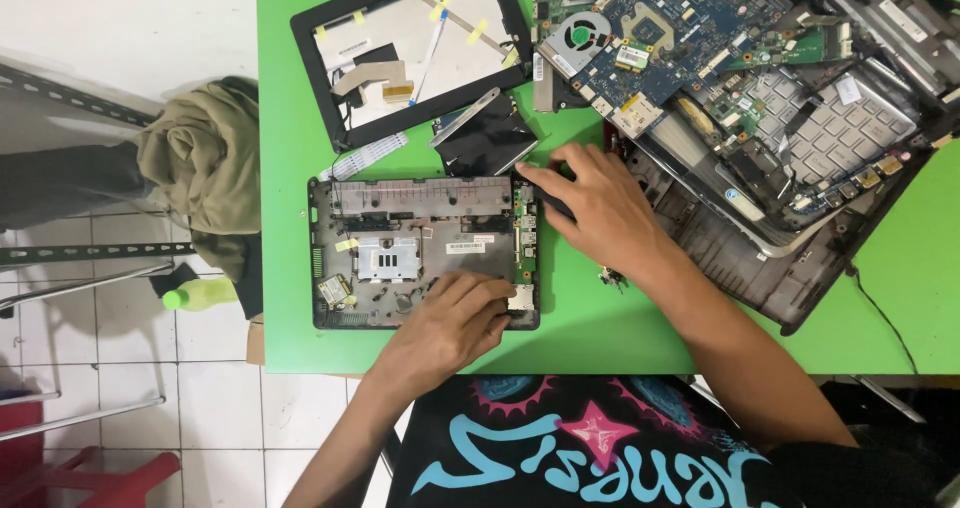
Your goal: Adjusting and disassembling components of a laptop motherboard using a screwdriver.
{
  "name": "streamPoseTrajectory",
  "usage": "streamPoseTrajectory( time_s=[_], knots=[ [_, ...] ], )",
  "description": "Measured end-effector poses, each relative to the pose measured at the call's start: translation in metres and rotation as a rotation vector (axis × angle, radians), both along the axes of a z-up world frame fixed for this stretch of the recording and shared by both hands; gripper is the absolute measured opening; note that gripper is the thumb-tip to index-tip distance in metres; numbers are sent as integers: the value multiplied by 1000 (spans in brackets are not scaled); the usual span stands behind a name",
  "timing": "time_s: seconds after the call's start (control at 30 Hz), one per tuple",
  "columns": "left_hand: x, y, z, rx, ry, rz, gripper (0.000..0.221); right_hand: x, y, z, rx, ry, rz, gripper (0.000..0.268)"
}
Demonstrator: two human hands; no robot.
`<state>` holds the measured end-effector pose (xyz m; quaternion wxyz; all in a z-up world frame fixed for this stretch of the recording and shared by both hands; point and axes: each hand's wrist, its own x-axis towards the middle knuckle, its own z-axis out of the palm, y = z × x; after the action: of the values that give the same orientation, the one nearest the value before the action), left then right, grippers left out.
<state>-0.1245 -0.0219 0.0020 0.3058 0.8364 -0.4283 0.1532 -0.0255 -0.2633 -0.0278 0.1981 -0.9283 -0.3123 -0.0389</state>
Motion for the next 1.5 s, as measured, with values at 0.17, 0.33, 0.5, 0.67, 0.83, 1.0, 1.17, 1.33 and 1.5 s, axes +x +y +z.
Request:
streamPoseTrajectory(
  time_s=[0.17,0.33,0.5,0.67,0.83,1.0,1.17,1.33,1.5],
  knots=[
    [-3,2,-7,9,78,11,14,1,0,0,-9,25,-5,39],
    [2,9,-2,-8,246,47,12,0,-1,2,14,38,15,41],
    [9,18,16,86,218,116,12,2,-2,4,15,61,31,40],
    [7,20,15,142,255,120,16,2,-3,3,-5,57,33,40],
    [8,20,6,133,323,117,23,2,-3,4,-24,66,30,43],
    [12,21,2,66,466,137,29,1,-1,5,7,72,10,45],
    [13,24,-14,-13,548,122,28,0,1,2,-22,62,0,48],
    [14,20,-15,-69,553,123,27,2,-1,-5,-27,39,22,51],
    [18,16,5,-39,598,125,25,2,-2,0,99,32,10,66]
  ],
)
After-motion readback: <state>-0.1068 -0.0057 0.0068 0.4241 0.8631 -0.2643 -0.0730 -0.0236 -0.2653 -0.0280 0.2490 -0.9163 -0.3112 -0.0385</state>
